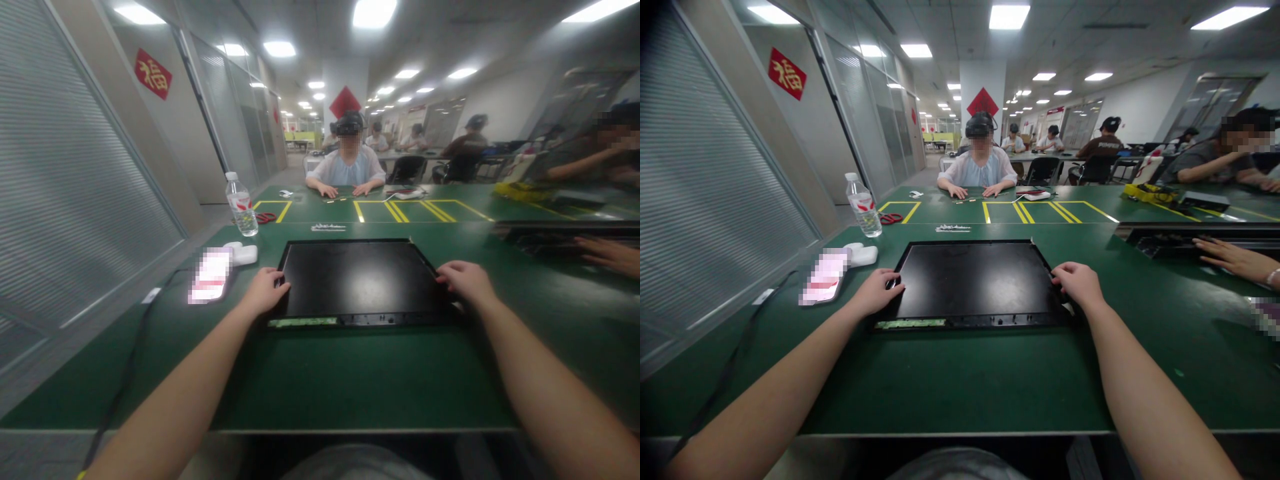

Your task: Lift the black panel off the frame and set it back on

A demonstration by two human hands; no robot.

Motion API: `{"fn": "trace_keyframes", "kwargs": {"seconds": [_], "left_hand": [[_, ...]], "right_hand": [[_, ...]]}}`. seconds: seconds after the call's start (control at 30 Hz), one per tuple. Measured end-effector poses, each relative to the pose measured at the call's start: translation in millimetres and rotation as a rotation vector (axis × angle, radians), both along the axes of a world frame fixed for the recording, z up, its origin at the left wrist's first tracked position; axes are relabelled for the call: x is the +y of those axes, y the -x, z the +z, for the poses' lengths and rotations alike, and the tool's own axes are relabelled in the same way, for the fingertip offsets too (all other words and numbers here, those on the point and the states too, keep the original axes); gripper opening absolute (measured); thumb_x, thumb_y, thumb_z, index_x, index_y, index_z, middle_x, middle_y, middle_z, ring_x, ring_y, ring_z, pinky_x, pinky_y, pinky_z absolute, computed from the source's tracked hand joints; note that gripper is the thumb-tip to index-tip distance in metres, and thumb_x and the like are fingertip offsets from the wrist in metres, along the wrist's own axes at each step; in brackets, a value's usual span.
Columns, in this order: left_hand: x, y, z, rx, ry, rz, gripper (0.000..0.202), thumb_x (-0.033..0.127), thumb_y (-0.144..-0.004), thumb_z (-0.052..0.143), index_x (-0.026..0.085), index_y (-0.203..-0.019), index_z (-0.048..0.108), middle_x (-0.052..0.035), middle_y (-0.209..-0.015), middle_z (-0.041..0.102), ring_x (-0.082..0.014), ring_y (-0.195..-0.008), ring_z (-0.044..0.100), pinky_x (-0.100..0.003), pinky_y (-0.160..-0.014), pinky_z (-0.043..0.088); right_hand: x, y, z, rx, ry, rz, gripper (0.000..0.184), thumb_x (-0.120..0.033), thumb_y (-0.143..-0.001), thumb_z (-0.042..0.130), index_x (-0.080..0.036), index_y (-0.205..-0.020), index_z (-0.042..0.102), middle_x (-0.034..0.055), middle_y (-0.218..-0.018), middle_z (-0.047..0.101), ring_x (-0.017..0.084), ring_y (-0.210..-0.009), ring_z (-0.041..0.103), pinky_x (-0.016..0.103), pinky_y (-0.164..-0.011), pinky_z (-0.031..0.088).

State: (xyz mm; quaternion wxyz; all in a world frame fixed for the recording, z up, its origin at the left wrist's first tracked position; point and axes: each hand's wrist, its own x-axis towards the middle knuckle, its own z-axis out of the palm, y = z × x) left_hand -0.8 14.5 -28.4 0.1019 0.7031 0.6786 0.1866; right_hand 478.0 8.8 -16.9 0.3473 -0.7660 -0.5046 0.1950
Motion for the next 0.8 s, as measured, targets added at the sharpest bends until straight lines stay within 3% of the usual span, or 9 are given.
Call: {"fn": "trace_keyframes", "kwargs": {"seconds": [0.4, 0.63, 0.8], "left_hand": [[0, 1, 1.6, 0.005, -0.025, -0.056, 0.042, 0.039, -0.083, 0.058, 0.015, -0.111, 0.079, -0.0186, -0.129, 0.066, -0.0345, -0.126, 0.060, -0.043, -0.113, 0.042], [-3, 3, 12.4, 0.032, 0.015, -0.110, 0.042, 0.036, -0.085, 0.055, 0.015, -0.113, 0.077, -0.0184, -0.127, 0.069, -0.0338, -0.120, 0.065, -0.040, -0.108, 0.046], [-4, 8, 14.6, -0.014, 0.012, -0.027, 0.047, 0.033, -0.082, 0.061, 0.017, -0.126, 0.068, -0.0178, -0.128, 0.070, -0.0323, -0.110, 0.069, -0.040, -0.098, 0.051]], "right_hand": [[-2, 3, -0.5, -0.039, -0.028, 0.006, 0.017, -0.031, -0.076, 0.061, -0.020, -0.078, 0.074, 0.0056, -0.074, 0.076, 0.016, -0.053, 0.061, 0.029, -0.058, 0.049], [-3, 3, 0.0, -0.006, -0.039, 0.000, 0.018, -0.033, -0.074, 0.062, -0.020, -0.078, 0.074, 0.0056, -0.073, 0.076, 0.016, -0.052, 0.060, 0.029, -0.056, 0.050], [-1, 0, -0.4, -0.028, -0.075, -0.005, 0.020, -0.034, -0.075, 0.060, -0.021, -0.079, 0.075, 0.0056, -0.075, 0.077, 0.020, -0.062, 0.065, 0.030, -0.062, 0.050]]}}
